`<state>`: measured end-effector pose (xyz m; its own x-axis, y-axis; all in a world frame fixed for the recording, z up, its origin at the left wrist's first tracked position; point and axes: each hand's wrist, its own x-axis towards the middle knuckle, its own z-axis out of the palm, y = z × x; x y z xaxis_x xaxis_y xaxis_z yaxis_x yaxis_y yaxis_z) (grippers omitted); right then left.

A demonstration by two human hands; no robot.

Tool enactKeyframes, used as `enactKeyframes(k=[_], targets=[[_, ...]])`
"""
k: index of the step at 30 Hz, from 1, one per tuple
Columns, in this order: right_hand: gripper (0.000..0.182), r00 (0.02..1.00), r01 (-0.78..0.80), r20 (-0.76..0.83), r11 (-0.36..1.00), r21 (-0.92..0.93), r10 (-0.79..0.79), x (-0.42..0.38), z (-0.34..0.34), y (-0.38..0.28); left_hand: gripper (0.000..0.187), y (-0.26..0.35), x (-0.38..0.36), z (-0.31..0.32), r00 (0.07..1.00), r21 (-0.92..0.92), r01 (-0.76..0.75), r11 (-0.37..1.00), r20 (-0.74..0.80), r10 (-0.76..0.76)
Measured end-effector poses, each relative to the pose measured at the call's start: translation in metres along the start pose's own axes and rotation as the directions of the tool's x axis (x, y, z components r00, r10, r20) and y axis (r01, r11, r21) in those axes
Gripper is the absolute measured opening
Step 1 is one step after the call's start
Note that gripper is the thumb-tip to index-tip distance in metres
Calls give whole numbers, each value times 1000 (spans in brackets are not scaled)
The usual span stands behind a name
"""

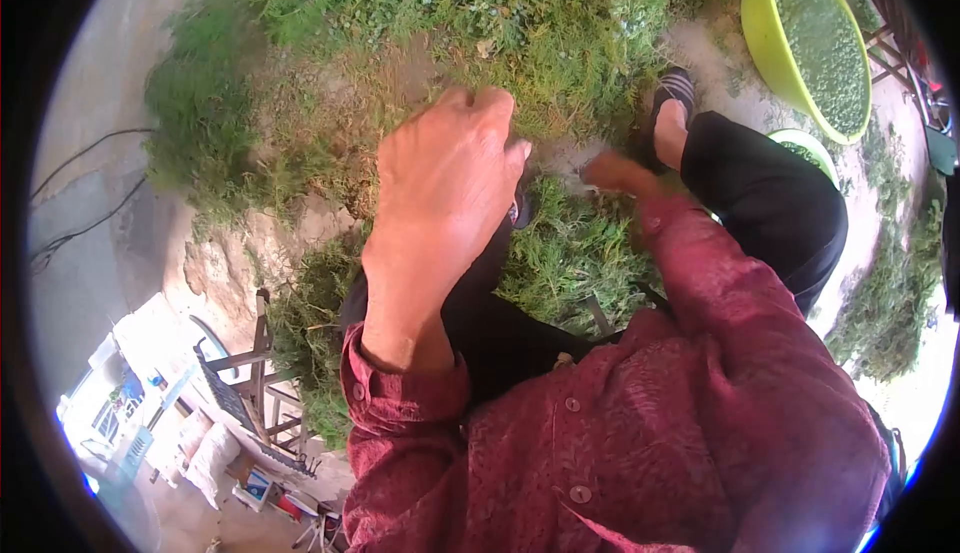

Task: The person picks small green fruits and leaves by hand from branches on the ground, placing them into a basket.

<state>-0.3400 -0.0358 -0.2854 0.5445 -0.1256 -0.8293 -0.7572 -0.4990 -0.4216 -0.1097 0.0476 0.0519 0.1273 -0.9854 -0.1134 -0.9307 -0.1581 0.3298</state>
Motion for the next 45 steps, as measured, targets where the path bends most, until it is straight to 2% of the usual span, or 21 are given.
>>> enactKeyframes(k=[2, 3, 4, 8, 11, 13, 15, 16, 18, 20, 23, 28, 30, 33, 35, 37, 38, 39, 42, 44, 45], targets=[[21, 999, 23, 36, 992, 126, -28, -36, -33, -8, 20, 2, -4, 3, 999, -19, -25, 1000, -26, 24], [23, 996, 86, -70, 741, 666, -52, -66, -49, -24, 20, 6, -4, 6, 999, -3, -19, 1000, 30, 19], [25, 983, 180, -180, 228, 957, -22, -94, -63, -39, 20, 10, -4, 8, 996, 13, -15, 1000, 83, 14], [29, 908, 394, -399, -67, 917, -124, -177, -94, -91, 28, 26, -3, 15, 966, -56, 8, 998, 257, 6], [33, 759, 520, -598, -314, 795, -256, -224, -98, -117, 33, 29, 0, 41, 990, -206, -91, 974, 85, 110], [32, 742, 562, -626, -287, 776, -240, -247, -96, -125, 35, 43, -1, 26, 986, -438, -13, 899, 144, 84], [31, 733, 629, -659, -199, 752, -170, -269, -95, -137, 33, 49, -1, 33, 929, -808, 234, 541, 349, 119], [31, 730, 636, -663, -190, 748, -168, -276, -94, -136, 33, 53, -2, 38, 932, -813, 223, 538, 340, 126], [33, 773, 614, -633, 302, 730, -43, -288, -92, -131, 29, 61, -4, 48, 925, -734, 172, 657, 349, 148], [33, 745, 601, -667, 414, 683, 19, -295, -85, -135, 26, 66, -6, 63, 925, -693, 35, 720, 295, 238], [21, 745, 458, -667, 734, 502, -9, -300, -70, -134, 24, 78, -20, 51, 758, -643, 168, 747, 569, 320], [20, 833, 396, -550, 632, 666, 58, -320, -54, -130, 22, 79, -25, 61, 733, -677, 7, 736, 504, 456], [18, 671, 433, -734, 858, 277, -102, -331, -56, -138, 21, 82, -26, 61, 683, -692, -21, 721, 517, 516], [17, 458, 320, -847, 939, -126, -269, -349, -62, -134, 21, 85, -30, 58, 658, -750, -35, 660, 480, 580], [14, 375, 72, -906, 981, -183, -196, -376, -74, -110, 16, 82, -33, 56, 646, -747, -186, 639, 397, 652], [17, 218, 55, -974, 995, 77, 64, -402, -80, -70, 12, 81, -38, 67, 655, -582, -371, 723, 388, 648], [18, 222, -47, -937, 963, 267, 270, -424, -93, -78, 10, 80, -41, 77, 658, -379, -528, 760, 384, 648], [18, 198, -188, -980, 982, -12, 26, -427, -94, -28, 14, 81, -43, 92, 640, -243, -529, 813, 515, 570], [19, 483, -601, -849, 786, -143, 215, -429, -95, 24, 16, 80, -46, 101, 705, -188, -484, 855, 494, 508], [22, 369, -349, -900, 863, -365, -231, -400, -105, 36, 17, 79, -44, 95, 718, -200, -477, 856, 474, 510], [23, 506, -360, -863, 911, -203, 8, -380, -129, 10, 18, 79, -43, 93, 725, -206, -486, 849, 448, 523]])
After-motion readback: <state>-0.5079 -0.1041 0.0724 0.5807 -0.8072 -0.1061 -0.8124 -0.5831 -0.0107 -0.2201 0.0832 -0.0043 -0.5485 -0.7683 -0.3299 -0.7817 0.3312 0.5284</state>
